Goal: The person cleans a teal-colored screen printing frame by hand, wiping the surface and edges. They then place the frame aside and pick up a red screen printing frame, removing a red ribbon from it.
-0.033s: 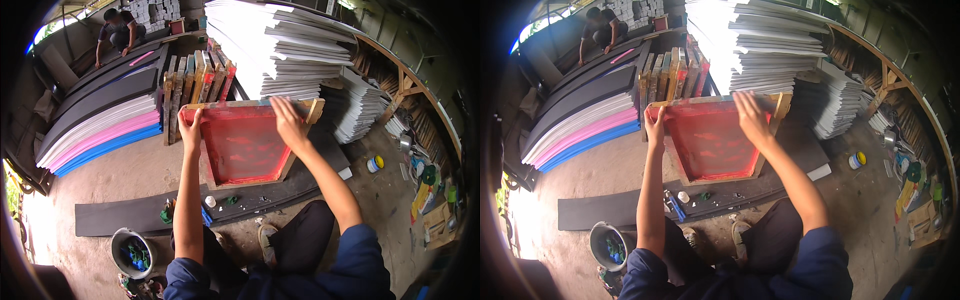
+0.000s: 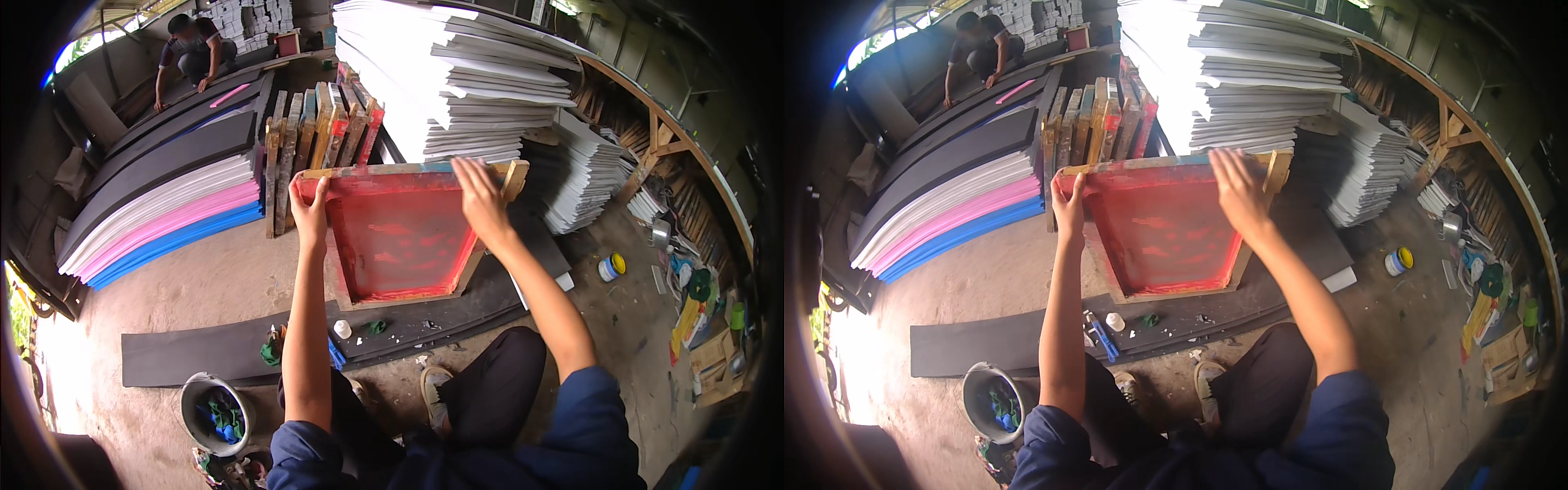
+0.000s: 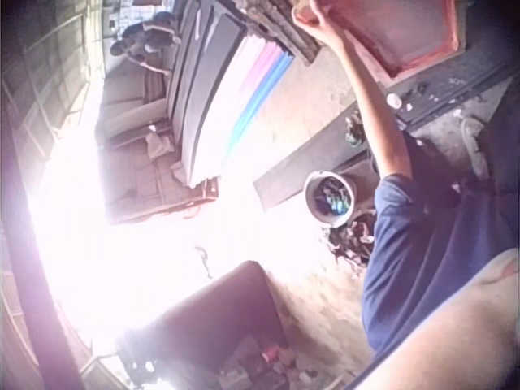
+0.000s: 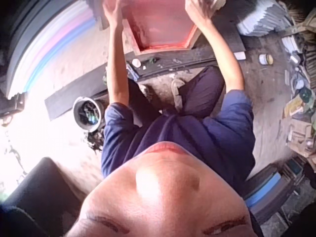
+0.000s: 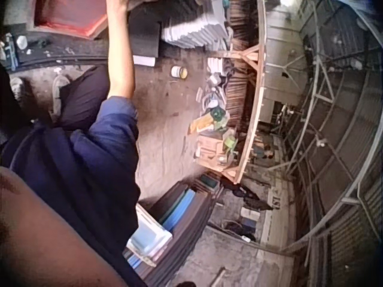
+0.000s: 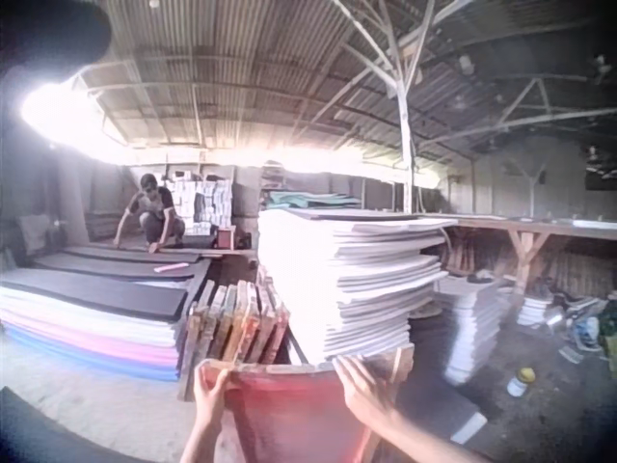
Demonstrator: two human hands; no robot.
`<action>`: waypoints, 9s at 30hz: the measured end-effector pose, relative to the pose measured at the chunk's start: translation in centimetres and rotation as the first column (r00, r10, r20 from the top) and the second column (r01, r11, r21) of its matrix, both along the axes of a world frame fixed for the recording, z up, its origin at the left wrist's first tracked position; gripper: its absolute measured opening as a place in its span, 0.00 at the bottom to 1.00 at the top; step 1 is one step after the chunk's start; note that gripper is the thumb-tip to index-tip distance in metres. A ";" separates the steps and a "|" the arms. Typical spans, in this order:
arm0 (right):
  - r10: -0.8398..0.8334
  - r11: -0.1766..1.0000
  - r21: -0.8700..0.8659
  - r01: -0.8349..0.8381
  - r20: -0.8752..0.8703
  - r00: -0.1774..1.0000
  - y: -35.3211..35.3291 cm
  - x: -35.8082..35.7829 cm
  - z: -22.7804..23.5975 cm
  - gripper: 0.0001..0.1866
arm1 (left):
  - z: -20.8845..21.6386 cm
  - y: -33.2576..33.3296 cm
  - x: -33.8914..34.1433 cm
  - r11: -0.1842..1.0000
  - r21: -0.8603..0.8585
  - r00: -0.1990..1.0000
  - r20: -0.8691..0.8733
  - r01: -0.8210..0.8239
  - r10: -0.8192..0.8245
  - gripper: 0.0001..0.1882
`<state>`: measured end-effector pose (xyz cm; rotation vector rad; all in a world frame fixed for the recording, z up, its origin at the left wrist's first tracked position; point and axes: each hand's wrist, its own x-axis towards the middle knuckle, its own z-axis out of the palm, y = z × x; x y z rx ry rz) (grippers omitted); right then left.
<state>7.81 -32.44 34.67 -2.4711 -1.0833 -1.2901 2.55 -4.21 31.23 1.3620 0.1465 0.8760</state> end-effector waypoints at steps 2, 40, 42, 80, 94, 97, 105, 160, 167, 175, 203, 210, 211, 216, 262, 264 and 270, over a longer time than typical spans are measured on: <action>0.032 0.999 -0.009 -0.033 -0.065 0.997 -2.0 -0.3 1.4 0.27 | -0.1 0.2 0.1 1.000 0.009 1.000 0.001 -0.027 0.027 0.25; -0.052 0.976 0.211 0.059 -0.041 0.998 3.1 -0.2 2.5 0.14 | 0.3 -0.6 1.3 0.998 -0.007 0.997 0.044 -0.065 0.065 0.27; 0.051 0.964 0.265 -0.029 -0.076 0.996 6.3 -0.7 2.4 0.13 | 0.0 0.2 1.4 0.994 0.061 0.995 0.059 -0.088 0.084 0.27; -0.004 0.911 0.118 0.396 -0.956 0.294 -7.9 3.7 -20.1 0.09 | -16.4 4.6 3.8 0.888 0.443 0.942 -0.333 0.122 0.036 0.39; -0.267 0.945 -0.261 0.198 -0.964 0.001 -11.1 2.9 -21.7 0.13 | -10.6 4.1 -5.6 0.352 0.896 0.943 -0.321 0.271 0.091 0.27; -0.177 0.980 -0.163 0.111 -0.976 0.127 -9.3 2.6 -21.1 0.10 | -12.1 7.7 -8.9 0.313 0.859 0.875 -0.464 0.406 0.138 0.21; -0.143 0.907 -0.319 -0.276 -0.847 0.512 -4.2 1.1 -21.3 0.06 | -16.0 10.1 -11.4 0.197 0.515 0.407 -0.816 0.834 0.410 0.20; 0.184 0.938 0.288 0.196 -0.888 0.422 16.5 -2.5 -32.8 0.06 | -30.1 5.6 -1.7 0.623 0.543 0.629 -0.770 0.563 0.104 0.39; -0.058 0.965 -0.224 -0.136 -0.690 0.722 18.2 -4.5 -31.0 0.09 | -30.7 5.9 -1.8 0.692 0.487 0.649 -0.760 0.533 0.034 0.41; -0.045 0.876 -0.378 -0.300 -0.683 0.729 19.5 -1.3 -30.5 0.03 | -30.4 6.2 -1.6 0.686 0.430 0.593 -0.805 0.587 -0.002 0.42; -0.016 0.995 -0.046 -0.091 -0.953 0.304 7.2 -2.5 -27.0 0.11 | -32.3 7.9 -0.7 0.536 0.551 0.672 -0.739 0.640 -0.042 0.29; -0.060 0.943 -0.241 -0.230 -0.802 0.595 12.6 -3.9 -27.3 0.19 | -30.1 7.9 -2.2 0.488 0.594 0.669 -0.743 0.640 0.026 0.29; -0.076 0.920 -0.298 -0.256 -0.775 0.627 13.9 -3.6 -27.7 0.18 | -30.2 7.7 -2.3 0.488 0.612 0.690 -0.724 0.622 0.029 0.29; -0.121 0.771 -0.544 -0.332 -0.635 0.763 18.3 -1.6 -30.7 0.07 | -31.0 5.8 -2.5 0.596 0.601 0.736 -0.676 0.533 0.024 0.37; -0.148 0.812 -0.533 -0.236 -0.579 0.802 16.3 -1.0 -31.7 0.07 | -30.4 3.6 -0.8 0.657 0.474 0.627 -0.779 0.587 0.001 0.40; -0.066 0.831 -0.451 -0.327 -0.663 0.746 15.4 -0.1 -31.4 0.10 | -30.5 3.8 -0.8 0.605 0.547 0.698 -0.716 0.578 -0.020 0.40; 0.273 0.851 -0.043 -0.523 -0.815 0.511 12.1 1.9 -27.6 0.12 | -30.8 5.0 -0.2 0.534 0.572 0.702 -0.710 0.622 -0.056 0.39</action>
